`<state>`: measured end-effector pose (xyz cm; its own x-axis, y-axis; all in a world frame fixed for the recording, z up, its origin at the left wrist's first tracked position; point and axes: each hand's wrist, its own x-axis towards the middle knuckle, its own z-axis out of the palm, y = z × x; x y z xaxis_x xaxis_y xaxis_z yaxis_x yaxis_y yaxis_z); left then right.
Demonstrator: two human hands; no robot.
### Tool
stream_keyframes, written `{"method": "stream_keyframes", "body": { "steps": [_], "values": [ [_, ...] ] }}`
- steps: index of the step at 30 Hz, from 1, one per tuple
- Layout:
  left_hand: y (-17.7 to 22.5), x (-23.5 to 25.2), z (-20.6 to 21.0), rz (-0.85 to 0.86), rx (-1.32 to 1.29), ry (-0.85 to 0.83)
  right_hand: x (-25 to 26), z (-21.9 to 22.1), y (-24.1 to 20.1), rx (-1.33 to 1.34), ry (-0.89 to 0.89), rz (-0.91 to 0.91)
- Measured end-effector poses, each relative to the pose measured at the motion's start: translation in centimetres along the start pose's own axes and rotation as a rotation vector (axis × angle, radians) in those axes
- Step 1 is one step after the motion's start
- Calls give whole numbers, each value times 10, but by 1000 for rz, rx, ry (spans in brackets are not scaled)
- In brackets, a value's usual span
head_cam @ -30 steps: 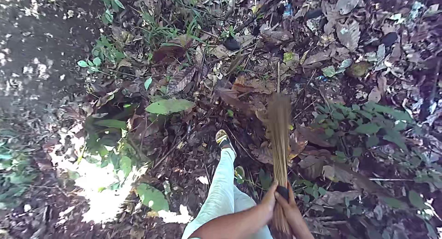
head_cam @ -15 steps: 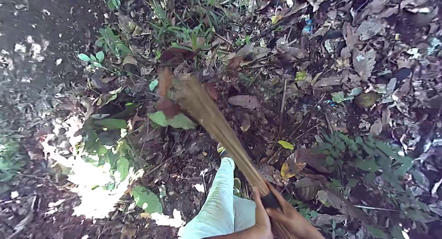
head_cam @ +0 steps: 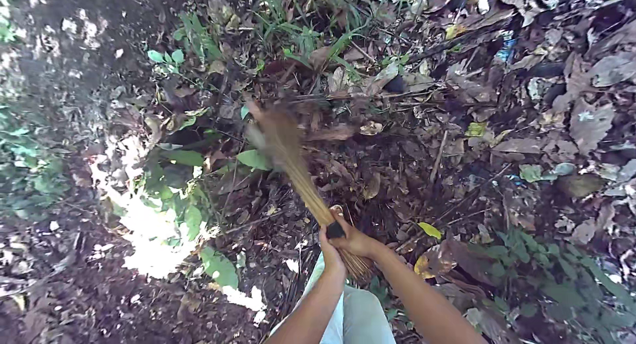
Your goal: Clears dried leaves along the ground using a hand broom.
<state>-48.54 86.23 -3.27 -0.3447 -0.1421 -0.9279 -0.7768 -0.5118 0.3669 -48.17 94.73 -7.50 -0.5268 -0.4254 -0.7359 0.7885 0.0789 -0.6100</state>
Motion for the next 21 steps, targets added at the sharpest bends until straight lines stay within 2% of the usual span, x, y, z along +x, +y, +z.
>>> {"method": "stream_keyframes", "body": {
  "steps": [2, 4, 6, 8, 10, 12, 14, 16, 18, 21],
  "values": [
    [2, -36, 7, -4, -2, 54, -32, -3, -17, -136, -91, -36],
    [-2, -71, 4, -67, 85, 5, -77, 1, -22, -165, -37, -27],
    [-8, -91, -2, -194, 213, -106, -119, 20, -4, -37, 199, -25],
    [-20, -86, -4, -355, 341, -283, -139, 41, 28, 181, 519, -24],
    [-36, -57, -2, -517, 461, -427, -131, 53, 50, 342, 800, 67],
    [-39, -26, 0, -579, 584, -463, -107, 53, 47, 469, 924, 159],
    [-33, -13, -8, -490, 556, -360, -82, 46, 43, 485, 769, 185],
    [-26, -23, -15, -346, 390, -165, -63, 31, 40, 371, 422, 167],
    [-18, -51, -7, -264, 271, -44, -66, 21, 31, 253, 195, 134],
    [-25, -110, 19, -308, 341, -93, -133, 2, 28, 171, 172, 79]
  ]
}}
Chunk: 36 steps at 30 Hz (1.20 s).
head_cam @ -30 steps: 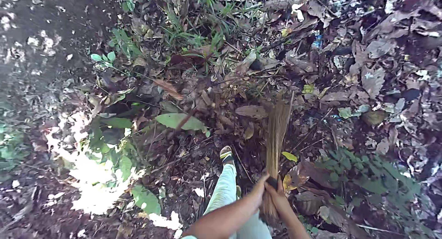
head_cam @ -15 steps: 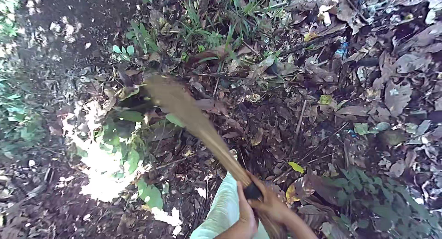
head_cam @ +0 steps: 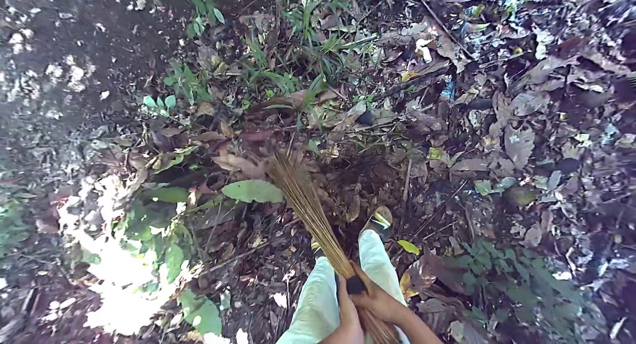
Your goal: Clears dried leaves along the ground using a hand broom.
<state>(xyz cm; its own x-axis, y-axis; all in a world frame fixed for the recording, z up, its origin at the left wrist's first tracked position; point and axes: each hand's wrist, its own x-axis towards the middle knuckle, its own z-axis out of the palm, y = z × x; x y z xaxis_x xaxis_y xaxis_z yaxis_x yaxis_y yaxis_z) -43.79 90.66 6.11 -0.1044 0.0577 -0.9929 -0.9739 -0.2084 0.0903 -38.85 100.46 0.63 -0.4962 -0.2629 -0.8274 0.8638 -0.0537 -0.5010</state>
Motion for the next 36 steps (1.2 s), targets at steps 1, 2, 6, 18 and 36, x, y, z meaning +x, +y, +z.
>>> {"method": "stream_keyframes", "body": {
  "steps": [1, 2, 6, 18, 36],
  "values": [
    [-6, -13, 16, -35, 37, -59, -27, -15, 3, -6, 40, -20],
    [-13, -21, 30, -70, 80, -141, -55, -28, 3, 21, 95, -26],
    [-36, 5, 83, -202, 296, -399, -109, -59, -19, 223, 437, 26],
    [32, 16, 236, 221, -77, 91, 10, -218, -118, -193, -158, -31],
    [71, -139, 387, 224, 151, -72, -13, -300, -164, -246, 11, 129]
  ]
}}
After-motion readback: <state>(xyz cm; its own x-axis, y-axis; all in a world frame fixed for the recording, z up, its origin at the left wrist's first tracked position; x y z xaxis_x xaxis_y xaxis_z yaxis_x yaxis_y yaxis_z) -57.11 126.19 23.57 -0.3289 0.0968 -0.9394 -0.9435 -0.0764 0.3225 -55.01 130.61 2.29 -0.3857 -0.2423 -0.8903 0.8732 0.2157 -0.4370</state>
